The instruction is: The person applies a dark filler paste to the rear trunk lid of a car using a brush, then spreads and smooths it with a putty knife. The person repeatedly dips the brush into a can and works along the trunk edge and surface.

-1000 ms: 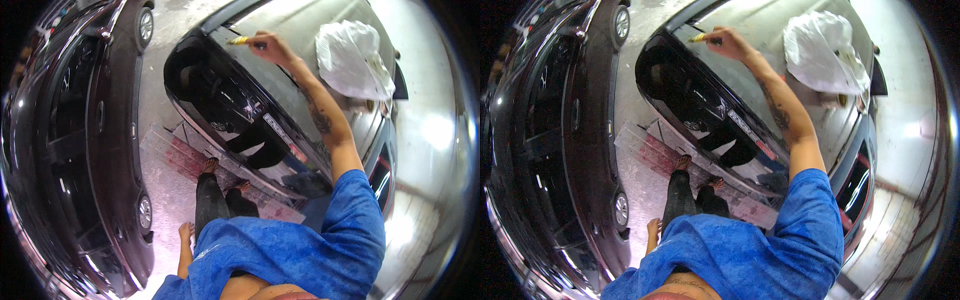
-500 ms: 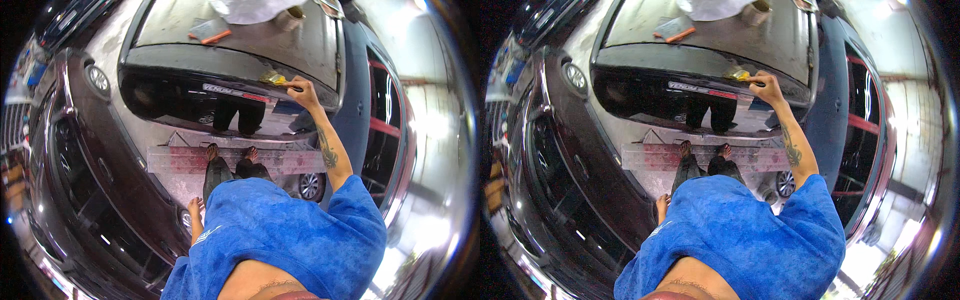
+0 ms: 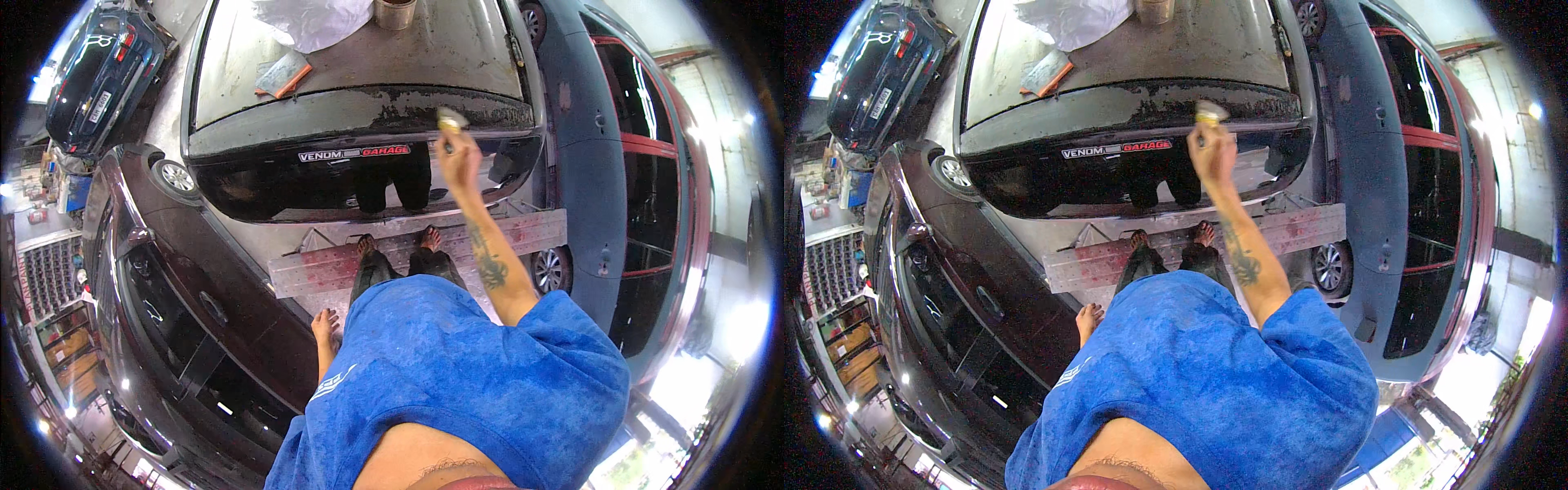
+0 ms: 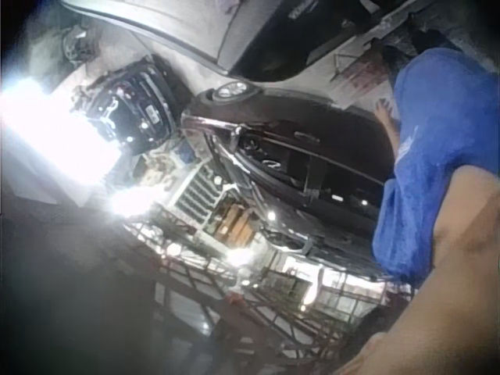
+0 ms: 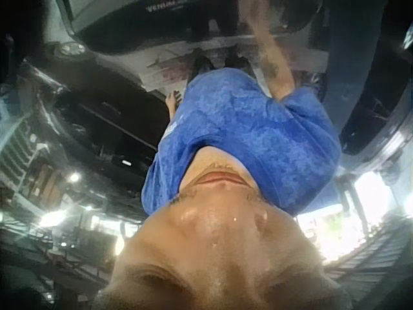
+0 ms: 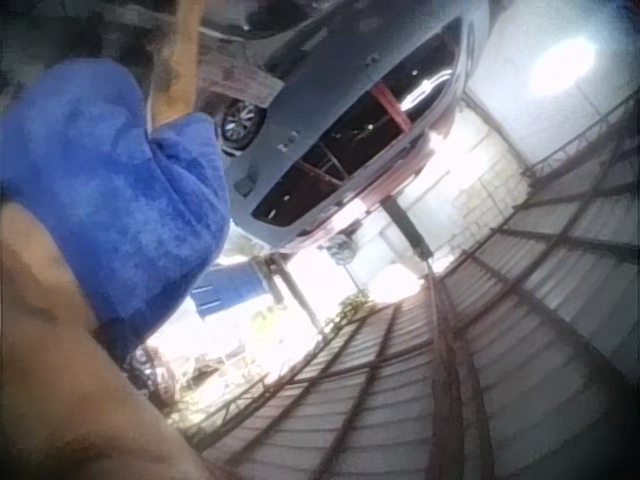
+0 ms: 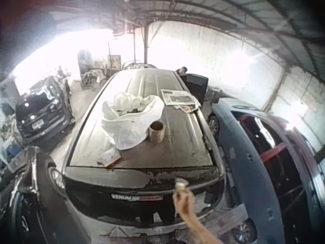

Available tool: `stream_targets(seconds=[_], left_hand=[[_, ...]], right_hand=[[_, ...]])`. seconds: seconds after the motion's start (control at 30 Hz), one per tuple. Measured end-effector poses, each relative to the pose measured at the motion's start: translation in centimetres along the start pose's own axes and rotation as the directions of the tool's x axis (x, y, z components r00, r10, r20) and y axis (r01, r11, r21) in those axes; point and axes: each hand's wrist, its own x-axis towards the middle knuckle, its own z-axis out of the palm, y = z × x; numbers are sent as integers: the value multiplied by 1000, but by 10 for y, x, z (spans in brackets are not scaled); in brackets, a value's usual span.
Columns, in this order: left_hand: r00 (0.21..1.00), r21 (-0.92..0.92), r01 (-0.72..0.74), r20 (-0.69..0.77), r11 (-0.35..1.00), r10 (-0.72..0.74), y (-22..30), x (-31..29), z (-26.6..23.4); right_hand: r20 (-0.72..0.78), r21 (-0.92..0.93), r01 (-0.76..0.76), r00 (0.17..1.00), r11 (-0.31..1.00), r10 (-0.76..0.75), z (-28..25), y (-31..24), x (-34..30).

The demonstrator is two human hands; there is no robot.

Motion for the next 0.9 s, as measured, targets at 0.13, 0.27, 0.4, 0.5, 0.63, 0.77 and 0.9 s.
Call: stream_targets(seconds=[0.13, 0.27, 0.4, 0.5, 0.63, 0.77, 0.9], left_hand=[[1000, 164, 22, -16, 986, -20, 4, -20, 3], [999, 244, -23, -17, 970, 28, 6, -38, 4], [995, 270, -97, 19, 958, 96, 7, -36, 4], [993, 209, -121, 25, 970, 118, 12, -27, 6], [986, 242, -169, 49, 955, 162, 24, -20, 14], [992, 124, -123, 48, 985, 118, 41, -25, 26], [991, 217, -132, 43, 967, 126, 50, -34, 31]], right_hand=[[55, 180, 74, 995, 981, -85, 36, -64, -9], [62, 290, 54, 995, 956, -75, 40, -74, -5], [89, 307, 197, 968, 931, -234, 15, -27, -9], [82, 258, 73, 992, 963, -97, -19, 27, -7], [89, 109, -102, 992, 989, 93, -65, 95, 19], [-139, 126, -128, 980, 984, 145, -94, 131, 36], [-119, 99, -254, 957, 962, 265, -105, 147, 25]])
